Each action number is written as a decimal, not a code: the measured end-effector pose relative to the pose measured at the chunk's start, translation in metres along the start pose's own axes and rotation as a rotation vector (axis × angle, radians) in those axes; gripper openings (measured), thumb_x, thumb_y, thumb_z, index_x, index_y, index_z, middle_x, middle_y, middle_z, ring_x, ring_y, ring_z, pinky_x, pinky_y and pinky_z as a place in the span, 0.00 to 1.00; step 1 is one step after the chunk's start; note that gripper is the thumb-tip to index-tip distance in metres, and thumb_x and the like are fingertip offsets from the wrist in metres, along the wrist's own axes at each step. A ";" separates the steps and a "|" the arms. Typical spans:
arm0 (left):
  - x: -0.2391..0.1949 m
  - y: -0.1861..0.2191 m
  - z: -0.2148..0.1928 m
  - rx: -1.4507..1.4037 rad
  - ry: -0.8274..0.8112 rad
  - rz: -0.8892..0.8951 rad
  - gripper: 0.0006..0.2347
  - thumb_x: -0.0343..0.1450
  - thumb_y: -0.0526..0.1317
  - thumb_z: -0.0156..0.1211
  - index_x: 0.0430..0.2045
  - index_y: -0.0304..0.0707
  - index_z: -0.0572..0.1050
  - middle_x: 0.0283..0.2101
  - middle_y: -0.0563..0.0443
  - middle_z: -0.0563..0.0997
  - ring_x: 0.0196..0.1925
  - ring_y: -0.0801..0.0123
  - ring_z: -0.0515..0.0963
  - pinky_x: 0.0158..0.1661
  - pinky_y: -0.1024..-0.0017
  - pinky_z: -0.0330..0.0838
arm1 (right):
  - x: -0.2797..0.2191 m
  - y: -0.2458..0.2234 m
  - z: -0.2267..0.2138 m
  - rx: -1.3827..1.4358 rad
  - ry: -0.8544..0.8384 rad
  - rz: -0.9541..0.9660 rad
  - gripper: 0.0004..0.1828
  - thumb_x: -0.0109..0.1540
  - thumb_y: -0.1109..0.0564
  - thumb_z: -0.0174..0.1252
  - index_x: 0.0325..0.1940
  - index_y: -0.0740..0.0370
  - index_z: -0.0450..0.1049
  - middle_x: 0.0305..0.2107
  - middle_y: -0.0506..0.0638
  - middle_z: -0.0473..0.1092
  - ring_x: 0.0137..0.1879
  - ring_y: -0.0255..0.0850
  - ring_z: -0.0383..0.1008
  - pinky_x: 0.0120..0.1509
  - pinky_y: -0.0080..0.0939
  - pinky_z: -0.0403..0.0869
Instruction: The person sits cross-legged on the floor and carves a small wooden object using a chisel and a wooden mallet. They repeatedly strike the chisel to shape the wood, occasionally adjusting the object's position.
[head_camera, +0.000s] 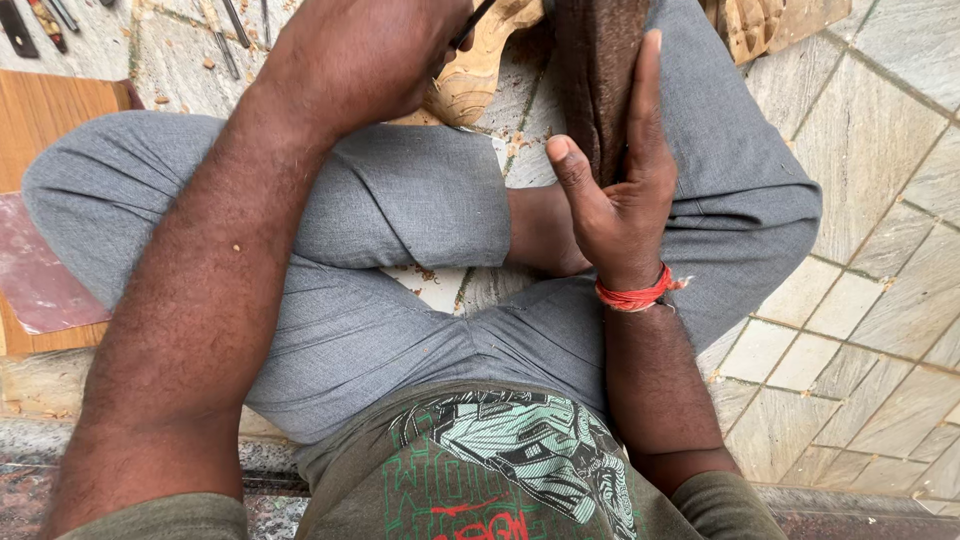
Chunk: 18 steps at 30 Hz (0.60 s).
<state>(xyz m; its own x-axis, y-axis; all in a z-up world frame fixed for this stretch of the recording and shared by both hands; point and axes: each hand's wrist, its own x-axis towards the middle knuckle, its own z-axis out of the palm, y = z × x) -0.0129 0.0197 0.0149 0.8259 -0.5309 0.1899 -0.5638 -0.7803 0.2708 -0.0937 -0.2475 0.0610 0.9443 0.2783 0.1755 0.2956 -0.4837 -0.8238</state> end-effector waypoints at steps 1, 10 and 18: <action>-0.001 0.003 -0.001 0.036 -0.006 -0.003 0.09 0.68 0.31 0.68 0.41 0.38 0.82 0.31 0.48 0.84 0.31 0.68 0.85 0.29 0.71 0.81 | 0.001 -0.002 -0.001 -0.057 -0.009 -0.016 0.44 0.75 0.57 0.67 0.83 0.52 0.42 0.69 0.56 0.66 0.69 0.44 0.72 0.74 0.40 0.77; -0.026 0.010 0.009 -0.089 0.028 -0.152 0.03 0.78 0.34 0.63 0.37 0.39 0.83 0.26 0.48 0.82 0.26 0.66 0.83 0.28 0.67 0.79 | 0.005 -0.022 -0.006 -0.359 -0.062 -0.175 0.45 0.70 0.51 0.73 0.80 0.54 0.50 0.42 0.50 0.72 0.45 0.40 0.78 0.47 0.39 0.79; -0.040 0.014 0.018 -0.008 -0.019 -0.177 0.05 0.77 0.33 0.62 0.32 0.38 0.81 0.27 0.45 0.82 0.31 0.63 0.84 0.32 0.66 0.82 | 0.005 -0.035 -0.011 -0.394 -0.100 -0.188 0.45 0.64 0.51 0.75 0.80 0.50 0.59 0.43 0.48 0.73 0.43 0.40 0.78 0.47 0.42 0.79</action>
<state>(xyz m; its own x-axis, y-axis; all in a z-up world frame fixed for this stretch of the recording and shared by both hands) -0.0542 0.0241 -0.0056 0.9122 -0.3916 0.1209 -0.4095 -0.8596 0.3055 -0.0983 -0.2385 0.0971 0.8563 0.4607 0.2336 0.5112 -0.6913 -0.5107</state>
